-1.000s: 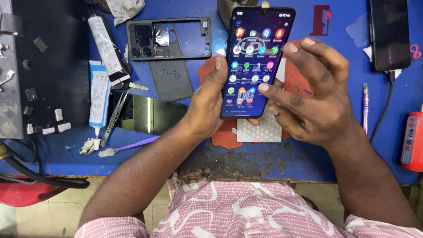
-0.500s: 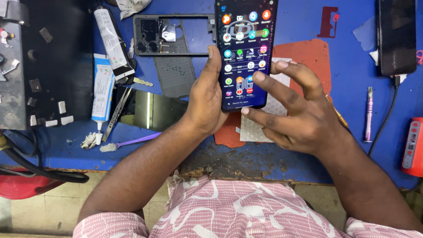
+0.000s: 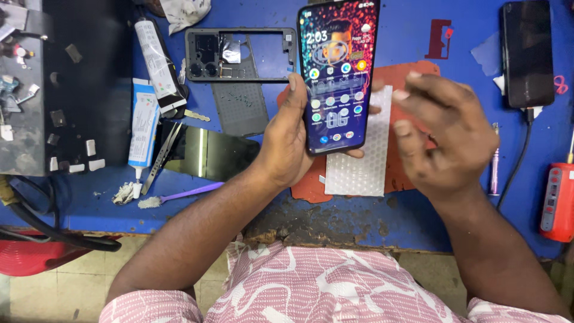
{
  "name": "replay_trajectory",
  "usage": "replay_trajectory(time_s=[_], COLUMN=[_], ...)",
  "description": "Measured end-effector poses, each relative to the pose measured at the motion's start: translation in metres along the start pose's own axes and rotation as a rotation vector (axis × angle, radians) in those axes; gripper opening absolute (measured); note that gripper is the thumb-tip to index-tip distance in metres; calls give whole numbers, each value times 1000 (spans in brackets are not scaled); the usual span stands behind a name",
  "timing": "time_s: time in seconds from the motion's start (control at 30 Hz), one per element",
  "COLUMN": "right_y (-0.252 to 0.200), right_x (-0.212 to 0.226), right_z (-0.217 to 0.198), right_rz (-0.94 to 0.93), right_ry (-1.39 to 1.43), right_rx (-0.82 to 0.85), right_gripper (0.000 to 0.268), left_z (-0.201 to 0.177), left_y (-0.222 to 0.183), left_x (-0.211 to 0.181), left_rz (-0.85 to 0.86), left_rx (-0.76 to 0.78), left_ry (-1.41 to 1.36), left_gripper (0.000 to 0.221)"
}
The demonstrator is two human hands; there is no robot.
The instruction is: The person tests a smartphone by entering a PIN and navigating the interface, then opens the back cover to access the internal components. They use a screwdriver to adjust parts near the camera module and battery, then reassemble the device.
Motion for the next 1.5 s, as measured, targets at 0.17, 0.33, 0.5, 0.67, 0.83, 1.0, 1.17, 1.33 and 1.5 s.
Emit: replay_trajectory(time_s=[0.17,0.33,0.5,0.67,0.83,1.0,1.17,1.33,1.5], right_y=[-20,-32,-10,3,-23,-52,-56,-63,-75], right_x=[-18,-25,-13,12,32,38,33,11,-26], right_z=[11,21,-8,-38,-23,-15,-23,-41,-61], right_rz=[633,868,555,-126,-610,-651,-519,-258,616], right_ry=[674,914,658,2,-240,-382,-299,-347,213], right_rx=[159,174,75,94,182,298,300,75,-208], right_gripper=[35,27,20,12,22,26,24,17,15], left_z=[-4,-9,-3,-20,-25,-23,-22,-24,-4], left_y=[-2,0,9,-16,-66,-97,-106,-82,-11], left_x=[24,44,18,-57,-80,-79,-72,-59,-25], left_rz=[-36,-77,184,839,878,914,929,1008,1203], left_rx=[64,37,-3,-228,-217,-218,-205,-89,490], left_ry=[-47,-26,291,224,343,711,947,1400,1779], left_gripper=[79,78,75,42,40,39,26,21,42])
Point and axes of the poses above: each hand's wrist, its own y-axis towards the middle knuckle, its own z-axis out of the palm, x = y × z, the point moved 2 cm from there along y, towards the middle knuckle, and after that the axes turned 15 degrees about -x, right-handed, at the moved point
